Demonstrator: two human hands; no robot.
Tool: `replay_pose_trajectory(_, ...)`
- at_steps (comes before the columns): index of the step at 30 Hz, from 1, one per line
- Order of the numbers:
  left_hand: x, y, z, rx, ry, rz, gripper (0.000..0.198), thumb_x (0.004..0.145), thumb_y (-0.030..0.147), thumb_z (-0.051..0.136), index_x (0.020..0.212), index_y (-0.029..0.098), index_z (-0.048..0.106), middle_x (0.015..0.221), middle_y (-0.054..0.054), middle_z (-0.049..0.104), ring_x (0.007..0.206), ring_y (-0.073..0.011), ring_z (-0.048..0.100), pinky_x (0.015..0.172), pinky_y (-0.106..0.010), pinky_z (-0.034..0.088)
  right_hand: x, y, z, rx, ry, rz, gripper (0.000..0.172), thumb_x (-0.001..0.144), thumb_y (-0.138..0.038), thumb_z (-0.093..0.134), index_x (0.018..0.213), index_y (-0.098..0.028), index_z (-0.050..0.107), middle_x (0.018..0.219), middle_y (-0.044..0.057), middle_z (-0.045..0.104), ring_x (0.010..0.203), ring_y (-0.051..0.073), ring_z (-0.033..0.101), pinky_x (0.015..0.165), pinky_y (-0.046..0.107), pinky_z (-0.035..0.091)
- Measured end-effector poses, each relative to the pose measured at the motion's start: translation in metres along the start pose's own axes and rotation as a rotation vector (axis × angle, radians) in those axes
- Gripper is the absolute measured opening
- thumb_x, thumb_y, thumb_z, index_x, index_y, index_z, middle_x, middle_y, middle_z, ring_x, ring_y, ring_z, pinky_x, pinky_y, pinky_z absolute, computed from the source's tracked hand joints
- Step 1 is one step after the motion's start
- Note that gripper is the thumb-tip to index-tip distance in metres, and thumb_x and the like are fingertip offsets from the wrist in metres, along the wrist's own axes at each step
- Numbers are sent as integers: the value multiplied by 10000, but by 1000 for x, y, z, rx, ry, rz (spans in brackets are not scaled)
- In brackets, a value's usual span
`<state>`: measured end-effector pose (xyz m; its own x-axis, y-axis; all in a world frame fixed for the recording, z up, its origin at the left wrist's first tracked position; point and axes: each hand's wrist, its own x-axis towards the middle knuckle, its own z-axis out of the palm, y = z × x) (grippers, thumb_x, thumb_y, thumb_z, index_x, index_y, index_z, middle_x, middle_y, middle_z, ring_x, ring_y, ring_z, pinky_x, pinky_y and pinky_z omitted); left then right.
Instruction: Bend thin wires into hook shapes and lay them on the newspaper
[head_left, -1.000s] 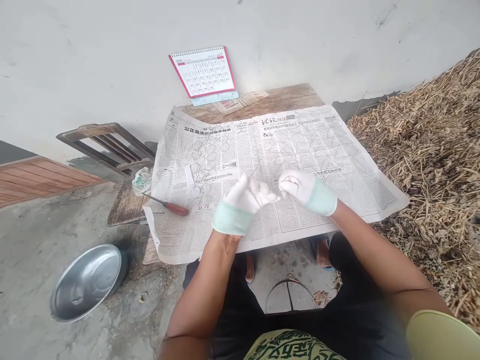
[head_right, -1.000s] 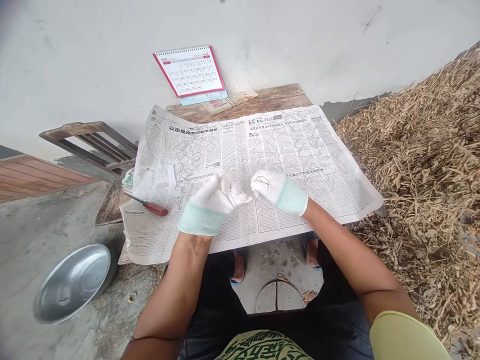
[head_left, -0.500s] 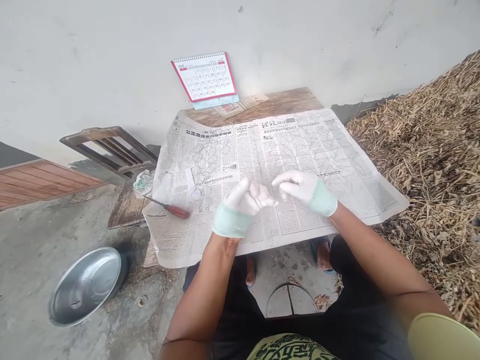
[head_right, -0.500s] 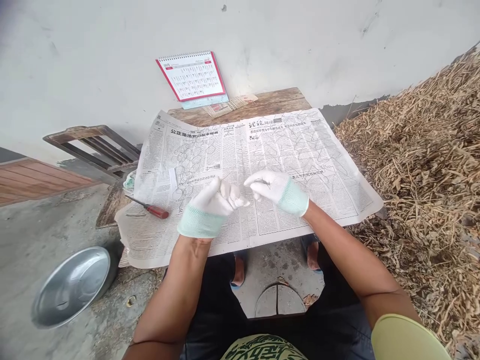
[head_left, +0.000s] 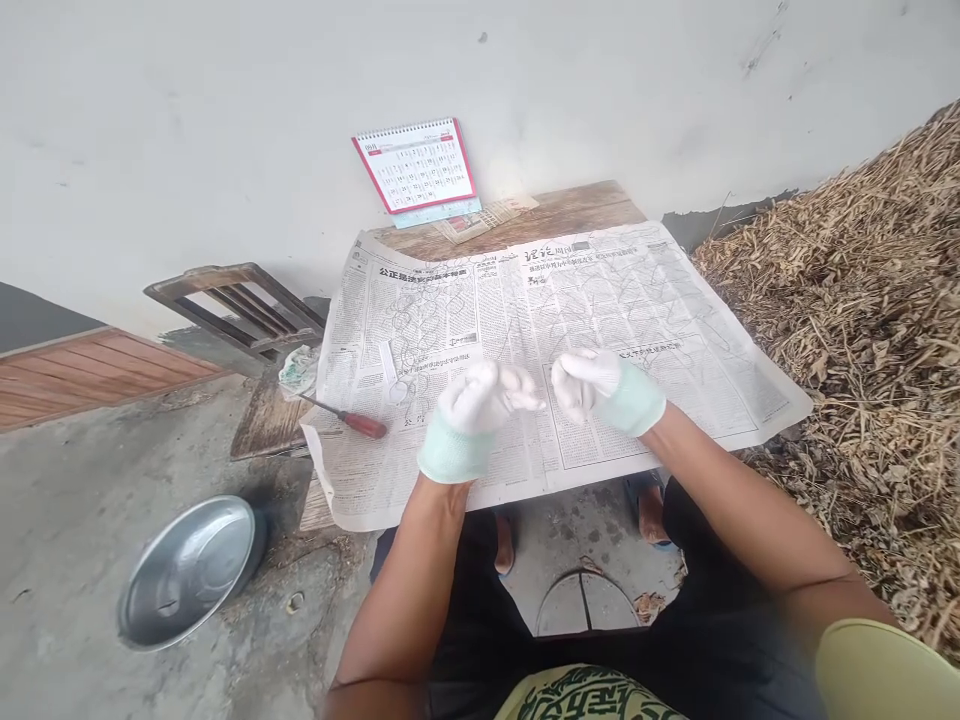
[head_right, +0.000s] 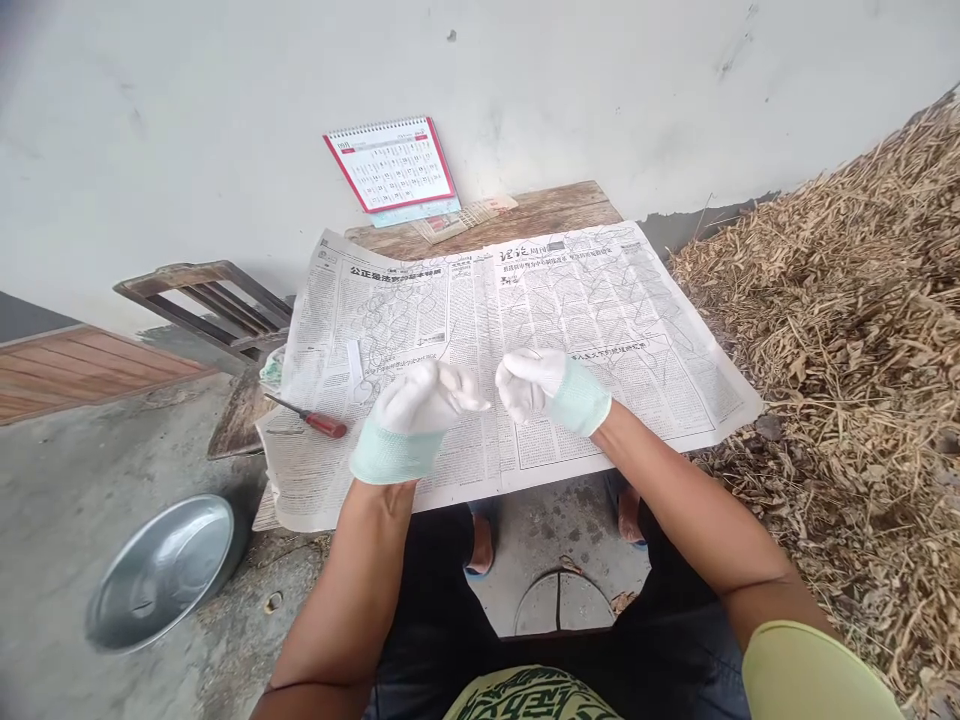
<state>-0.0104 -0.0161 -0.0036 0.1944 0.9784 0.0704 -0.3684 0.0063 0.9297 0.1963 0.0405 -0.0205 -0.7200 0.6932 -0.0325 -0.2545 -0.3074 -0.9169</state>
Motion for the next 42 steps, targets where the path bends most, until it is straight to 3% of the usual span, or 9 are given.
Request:
replay_pose_trajectory(3,-3,4,-3,291,105,22,354,978,534,623,912,206,740,875,-79,782,963,-274,762,957,-463,585,-1,-8,5,-68,74,-15,298,960,-418,662,783,-180,689,638,0,696,496,114,611,526,266,533)
replay_pose_trajectory(8,-1,6,-2,851,236,-25,328,1021,482,534,996,222,733,863,-60,778,971,-269,744,1035,-485,519,1,-9,16,-331,480,-121,204,959,-351,654,835,-197,707,743,19,739,590,119,659,598,265,559)
replay_pose_trajectory(12,10,5,6,1028,362,123,265,956,391,628,1147,216,688,1135,-100,755,1066,-285,714,1038,-498,520,4,-1,19,-492,613,-185,269,997,-370,573,791,-217,655,689,9,702,584,131,635,597,278,533)
replay_pose_trajectory(14,17,9,15,1111,424,325,368,880,348,727,1214,206,666,1312,-145,688,1240,-337,636,1133,-537,444,3,1,20,-603,621,-200,290,1011,-370,529,776,-230,626,661,0,666,583,148,615,593,297,507)
replay_pose_trajectory(17,29,18,31,1150,254,459,392,828,335,792,1180,206,680,1348,-160,657,1401,-400,496,1207,-574,338,-1,1,19,-812,636,-235,322,1012,-351,499,715,-240,554,612,-9,574,575,164,541,575,313,422)
replay_pose_trajectory(24,61,26,42,1077,-197,369,146,870,262,659,726,252,685,782,-84,666,1060,-360,652,966,-491,491,-5,8,8,-1324,501,-352,270,998,-179,387,781,-213,545,683,14,535,605,160,446,590,323,304)
replay_pose_trajectory(30,56,28,45,1327,45,348,266,864,250,623,604,234,569,594,-23,506,717,-254,588,833,-430,479,-14,7,6,-1543,365,-390,358,1043,-204,318,829,-194,605,711,41,530,572,155,316,544,337,217)
replay_pose_trajectory(36,40,41,51,1177,355,233,304,865,277,616,589,243,493,566,12,493,641,-194,486,751,-363,455,-22,2,12,-1449,388,-376,345,1064,-295,364,854,-198,620,707,38,528,585,160,363,552,339,219)
replay_pose_trajectory(42,42,39,34,927,268,6,262,864,338,635,637,210,659,679,-44,678,727,-218,622,801,-378,491,-33,0,5,-1256,375,-384,335,1049,-340,398,824,-214,612,724,37,563,634,178,437,599,344,266)
